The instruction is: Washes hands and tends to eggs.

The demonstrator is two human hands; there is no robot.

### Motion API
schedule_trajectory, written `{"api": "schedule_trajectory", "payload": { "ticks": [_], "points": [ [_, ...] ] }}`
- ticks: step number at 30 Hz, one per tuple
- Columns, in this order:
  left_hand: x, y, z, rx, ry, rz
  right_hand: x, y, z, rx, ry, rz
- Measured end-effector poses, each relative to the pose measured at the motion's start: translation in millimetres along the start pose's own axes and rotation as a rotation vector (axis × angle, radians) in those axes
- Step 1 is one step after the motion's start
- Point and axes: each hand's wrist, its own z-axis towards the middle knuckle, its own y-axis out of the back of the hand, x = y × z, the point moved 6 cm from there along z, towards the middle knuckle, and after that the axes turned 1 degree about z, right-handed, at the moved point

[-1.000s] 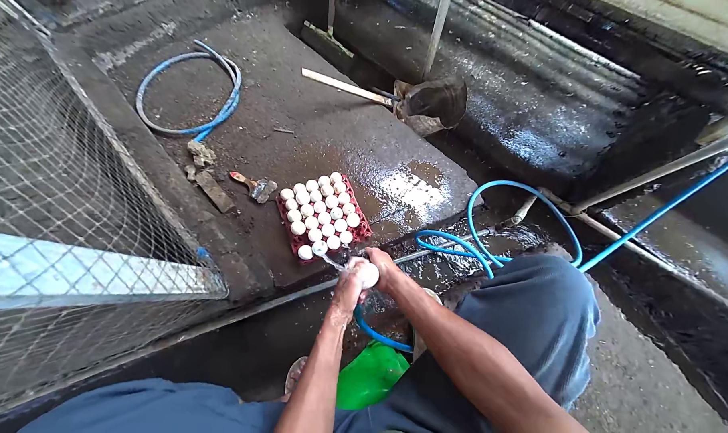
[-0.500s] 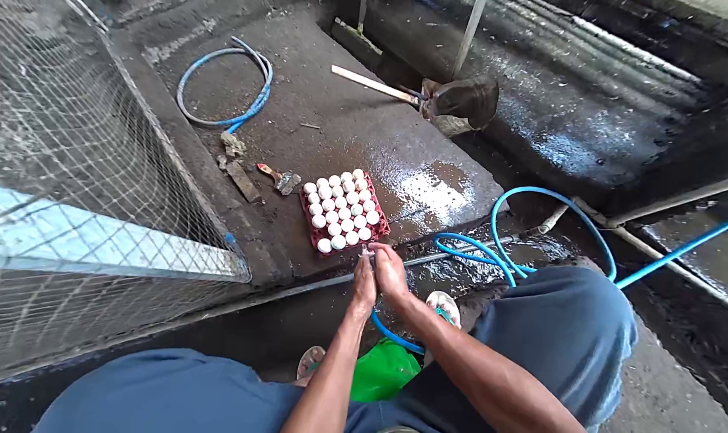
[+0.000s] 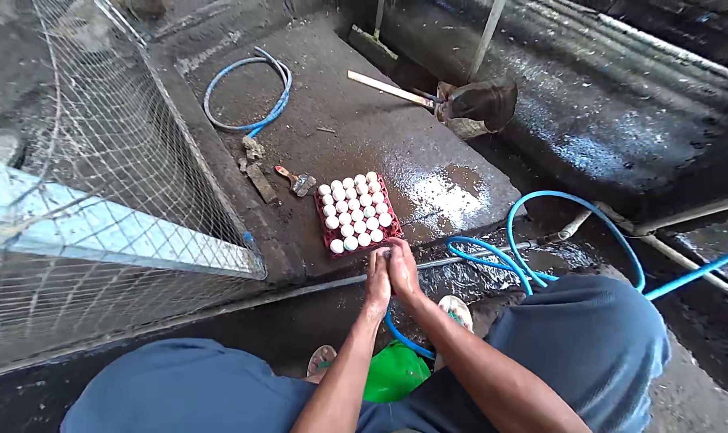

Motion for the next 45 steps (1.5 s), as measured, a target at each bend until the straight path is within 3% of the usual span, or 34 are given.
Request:
{"api": "schedule_trajectory", "payload": {
  "ticks": [2,4,6,9,13,16,20,22,25,27,29,33,36,38,42,45],
  "points": [
    [-1,1,-5,0.009,0.055,0.033,3,2,1,-0.005,0.045,-0.043],
    [4,0,-5,-0.061,0.106,0.157,-8,7,13,-0.024,-0.107,0.091],
    [-1,2,-3,-0.048,0.095,0.136,-5,3,7,-0.004,-0.159,0.136],
    [5,7,0,-0.009,0.071,0.095,-1,-5,-9,0.016,-0.059,0.049],
    [5,1,-3,-0.016,0.105,0.100,-7,4,5,-0.038,-0.204,0.082],
    [5,3,-3,0.012,0.122,0.018,0,1,-7,-0.048,-0.075,0.042],
    [9,-1,-2,0.094,0.244,-0.028,-24,2,21,0.060,-0.400,0.311],
    [13,0,-2,0.120,0.293,-0.129,-31,-2,24,0.140,-0.462,0.439],
    [15,6,10,0.032,0.280,-0.138,-24,-6,27,0.140,-0.300,0.427],
    [10,11,11,0.023,0.213,-0.095,-5,-9,12,0.118,-0.070,0.157],
    [3,10,9,-0.010,0.155,-0.055,8,-10,1,0.091,0.049,-0.056],
    [11,16,15,-0.020,0.073,0.067,-20,-15,26,0.119,-0.268,0.078],
    [17,14,17,0.039,0.166,-0.085,-55,-9,40,0.165,-0.473,0.176],
    [20,15,25,0.084,0.201,-0.204,-68,-5,43,0.319,-0.491,0.079],
    [34,33,43,0.091,0.218,-0.330,-81,-21,22,0.856,-0.367,-0.133],
    [38,55,66,0.008,0.204,-0.299,-96,-43,16,0.952,-0.323,-0.168]
  ]
}}
